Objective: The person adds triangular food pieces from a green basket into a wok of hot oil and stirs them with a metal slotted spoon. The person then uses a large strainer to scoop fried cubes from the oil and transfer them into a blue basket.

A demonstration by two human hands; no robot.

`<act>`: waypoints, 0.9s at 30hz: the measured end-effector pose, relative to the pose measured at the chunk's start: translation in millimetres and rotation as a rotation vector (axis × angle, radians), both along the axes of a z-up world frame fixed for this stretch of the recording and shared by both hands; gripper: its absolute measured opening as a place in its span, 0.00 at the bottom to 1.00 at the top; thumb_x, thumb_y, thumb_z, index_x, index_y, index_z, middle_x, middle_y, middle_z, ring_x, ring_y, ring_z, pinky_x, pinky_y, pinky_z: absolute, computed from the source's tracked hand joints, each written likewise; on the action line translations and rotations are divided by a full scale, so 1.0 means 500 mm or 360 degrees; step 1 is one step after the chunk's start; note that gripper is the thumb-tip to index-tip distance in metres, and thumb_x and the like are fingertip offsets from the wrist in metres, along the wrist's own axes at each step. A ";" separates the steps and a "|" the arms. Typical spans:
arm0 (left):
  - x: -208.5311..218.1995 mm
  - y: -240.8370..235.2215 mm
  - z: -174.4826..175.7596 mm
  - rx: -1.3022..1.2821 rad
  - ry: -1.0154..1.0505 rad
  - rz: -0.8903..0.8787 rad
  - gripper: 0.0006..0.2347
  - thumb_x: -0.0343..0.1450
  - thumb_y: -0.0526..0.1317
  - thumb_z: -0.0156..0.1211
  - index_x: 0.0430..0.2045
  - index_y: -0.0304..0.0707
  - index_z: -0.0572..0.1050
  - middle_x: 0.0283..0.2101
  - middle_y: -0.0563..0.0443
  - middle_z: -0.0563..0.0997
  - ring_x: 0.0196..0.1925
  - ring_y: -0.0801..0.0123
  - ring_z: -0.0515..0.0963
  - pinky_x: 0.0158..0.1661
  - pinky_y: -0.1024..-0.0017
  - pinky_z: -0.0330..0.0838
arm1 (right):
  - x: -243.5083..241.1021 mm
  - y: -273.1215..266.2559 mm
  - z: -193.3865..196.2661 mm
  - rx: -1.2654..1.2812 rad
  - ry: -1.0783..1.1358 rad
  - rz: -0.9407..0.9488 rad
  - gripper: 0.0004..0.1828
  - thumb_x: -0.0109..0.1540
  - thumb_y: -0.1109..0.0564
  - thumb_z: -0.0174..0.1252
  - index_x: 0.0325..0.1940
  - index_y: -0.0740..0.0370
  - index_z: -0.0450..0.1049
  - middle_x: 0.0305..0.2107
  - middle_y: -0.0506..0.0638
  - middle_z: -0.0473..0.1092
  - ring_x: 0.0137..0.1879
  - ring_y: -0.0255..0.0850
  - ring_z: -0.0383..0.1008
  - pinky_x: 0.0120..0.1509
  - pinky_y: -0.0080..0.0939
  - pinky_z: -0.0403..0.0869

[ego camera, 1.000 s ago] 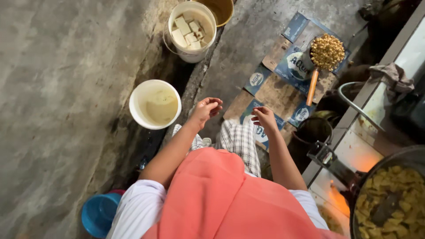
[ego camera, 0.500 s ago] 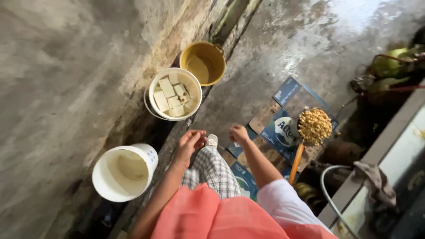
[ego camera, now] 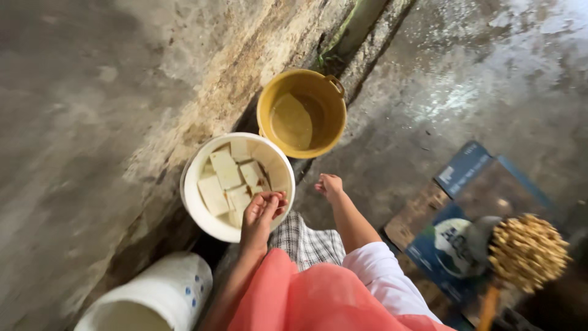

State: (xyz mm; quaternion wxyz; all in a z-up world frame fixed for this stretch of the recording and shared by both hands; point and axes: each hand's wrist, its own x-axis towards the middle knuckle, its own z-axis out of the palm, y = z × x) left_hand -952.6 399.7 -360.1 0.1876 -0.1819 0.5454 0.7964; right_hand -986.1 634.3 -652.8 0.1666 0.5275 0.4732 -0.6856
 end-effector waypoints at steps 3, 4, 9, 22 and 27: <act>-0.060 -0.018 -0.099 0.0006 0.0085 0.0034 0.05 0.76 0.37 0.56 0.39 0.34 0.77 0.46 0.48 0.83 0.45 0.71 0.82 0.47 0.74 0.76 | -0.054 -0.016 -0.139 -0.0159 0.0021 -0.0166 0.20 0.64 0.53 0.66 0.48 0.71 0.70 0.31 0.55 0.70 0.29 0.50 0.78 0.33 0.49 0.80; -0.075 -0.025 -0.126 0.0003 0.0107 0.0042 0.06 0.76 0.36 0.55 0.39 0.34 0.77 0.46 0.48 0.83 0.45 0.71 0.81 0.48 0.74 0.76 | -0.072 -0.021 -0.179 -0.0209 0.0063 -0.0231 0.22 0.64 0.51 0.68 0.47 0.73 0.68 0.31 0.56 0.70 0.30 0.51 0.78 0.33 0.51 0.80; -0.122 -0.047 -0.215 -0.0023 0.0164 0.0141 0.05 0.77 0.35 0.54 0.39 0.33 0.76 0.47 0.46 0.82 0.45 0.70 0.81 0.48 0.72 0.76 | -0.165 -0.041 -0.319 -0.0298 0.0230 -0.0348 0.20 0.61 0.51 0.67 0.47 0.69 0.73 0.35 0.59 0.77 0.31 0.48 0.81 0.33 0.46 0.82; -0.113 0.074 -0.010 0.0152 0.0124 -0.0185 0.05 0.78 0.35 0.55 0.42 0.34 0.76 0.47 0.47 0.82 0.46 0.70 0.81 0.48 0.71 0.76 | 0.010 0.145 0.031 0.0319 0.0274 -0.0729 0.08 0.57 0.61 0.62 0.37 0.68 0.75 0.23 0.53 0.74 0.20 0.41 0.69 0.23 0.42 0.66; -0.069 0.163 0.158 -0.0082 0.0019 -0.0468 0.09 0.76 0.36 0.56 0.48 0.35 0.76 0.51 0.51 0.78 0.50 0.74 0.78 0.48 0.71 0.74 | 0.276 0.275 0.389 0.0651 0.0219 -0.0755 0.08 0.55 0.60 0.61 0.30 0.71 0.76 0.19 0.53 0.73 0.20 0.40 0.69 0.23 0.41 0.67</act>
